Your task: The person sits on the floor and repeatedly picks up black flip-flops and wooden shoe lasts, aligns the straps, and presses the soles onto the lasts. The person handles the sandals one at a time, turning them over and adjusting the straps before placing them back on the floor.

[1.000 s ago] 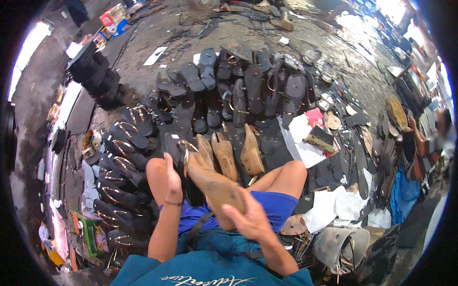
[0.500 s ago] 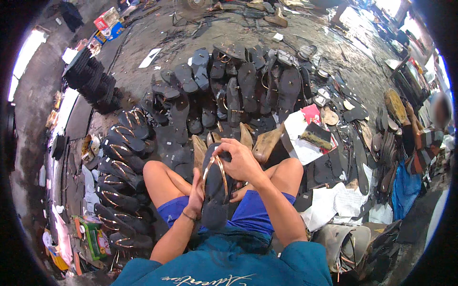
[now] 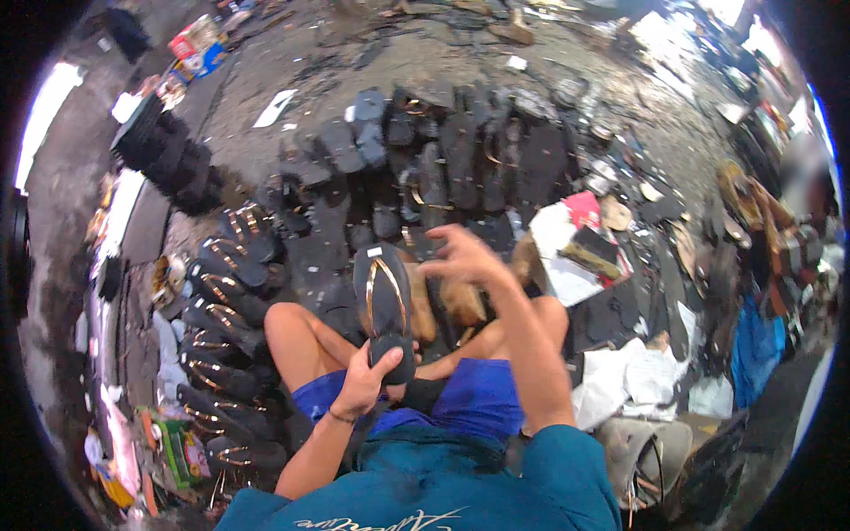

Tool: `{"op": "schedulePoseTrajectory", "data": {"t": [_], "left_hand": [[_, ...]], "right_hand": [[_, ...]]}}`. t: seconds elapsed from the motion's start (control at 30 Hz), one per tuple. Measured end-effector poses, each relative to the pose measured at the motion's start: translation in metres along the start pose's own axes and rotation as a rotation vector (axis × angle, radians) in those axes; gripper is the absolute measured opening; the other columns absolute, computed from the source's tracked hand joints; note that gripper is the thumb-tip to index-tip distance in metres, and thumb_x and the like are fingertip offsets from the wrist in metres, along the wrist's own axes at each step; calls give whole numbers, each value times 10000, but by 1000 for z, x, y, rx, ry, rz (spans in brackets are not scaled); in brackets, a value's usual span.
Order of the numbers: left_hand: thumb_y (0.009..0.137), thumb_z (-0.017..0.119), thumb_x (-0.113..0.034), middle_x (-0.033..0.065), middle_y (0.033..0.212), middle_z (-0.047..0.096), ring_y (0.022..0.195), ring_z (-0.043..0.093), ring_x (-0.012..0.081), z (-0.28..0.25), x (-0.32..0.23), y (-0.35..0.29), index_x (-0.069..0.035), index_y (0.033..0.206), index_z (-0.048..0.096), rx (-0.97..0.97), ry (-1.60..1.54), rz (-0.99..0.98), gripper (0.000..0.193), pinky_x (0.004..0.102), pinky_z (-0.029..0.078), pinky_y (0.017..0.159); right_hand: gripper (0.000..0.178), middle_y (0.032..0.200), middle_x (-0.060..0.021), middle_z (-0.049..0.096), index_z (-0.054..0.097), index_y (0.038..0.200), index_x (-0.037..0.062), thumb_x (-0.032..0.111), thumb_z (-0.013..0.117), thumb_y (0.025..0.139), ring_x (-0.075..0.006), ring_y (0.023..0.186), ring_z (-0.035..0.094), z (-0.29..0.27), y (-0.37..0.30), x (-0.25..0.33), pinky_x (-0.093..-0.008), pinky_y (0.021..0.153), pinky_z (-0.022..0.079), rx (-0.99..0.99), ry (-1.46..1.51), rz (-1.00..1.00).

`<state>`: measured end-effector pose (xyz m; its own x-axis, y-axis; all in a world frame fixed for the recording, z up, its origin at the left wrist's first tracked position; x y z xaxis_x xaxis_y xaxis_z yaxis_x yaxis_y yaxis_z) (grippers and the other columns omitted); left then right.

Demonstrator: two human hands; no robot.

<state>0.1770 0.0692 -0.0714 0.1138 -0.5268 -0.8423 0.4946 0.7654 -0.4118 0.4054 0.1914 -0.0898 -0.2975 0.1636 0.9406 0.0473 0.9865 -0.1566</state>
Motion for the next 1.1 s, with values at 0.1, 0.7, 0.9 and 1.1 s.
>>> {"op": "schedulePoseTrajectory", "data": {"t": [0.1, 0.7, 0.9, 1.1], "left_hand": [[989, 671, -169, 138, 1156, 687, 1006, 699, 237, -24, -26, 18, 17, 1282, 550, -83, -134, 26, 367, 393, 612, 835], [891, 779, -306, 90, 1024, 716, 911, 637, 141, -271, -169, -37, 52, 1169, 653, -1133, 519, 511, 470, 320, 526, 837], [902, 768, -287, 104, 1008, 720, 884, 652, 175, -344, -172, -69, 46, 1103, 670, -1259, 231, 675, 402, 327, 524, 825], [881, 782, -285, 163, 1184, 674, 1070, 640, 248, -391, -90, -167, 68, 1287, 574, -1436, 450, 474, 577, 370, 492, 950]], "right_hand": [[653, 1213, -245, 633, 593, 1289, -11, 278, 793, 738, -414, 1144, 597, -125, 39, -44, -456, 1017, 477, -633, -611, -58], [515, 1200, -235, 670, 538, 1301, -92, 281, 689, 981, -330, 1067, 684, -288, 54, -207, -401, 923, 538, -1166, -250, 112], [537, 1188, -249, 665, 541, 1269, -113, 326, 679, 993, -327, 1047, 690, -274, -10, -119, -377, 875, 559, -1324, -190, -150], [451, 1135, -181, 660, 564, 1250, -88, 272, 676, 1004, -216, 1004, 632, -147, -43, -63, -323, 885, 520, -990, -32, -143]]}}
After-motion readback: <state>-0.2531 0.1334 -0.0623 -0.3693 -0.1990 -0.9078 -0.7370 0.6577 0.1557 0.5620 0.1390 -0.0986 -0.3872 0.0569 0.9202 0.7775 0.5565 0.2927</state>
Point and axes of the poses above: each hand's wrist, its own y-axis towards the middle knuckle, its own z-axis out of the palm, x = y × z, the point moved 10 cm from there along y, towards the middle knuckle
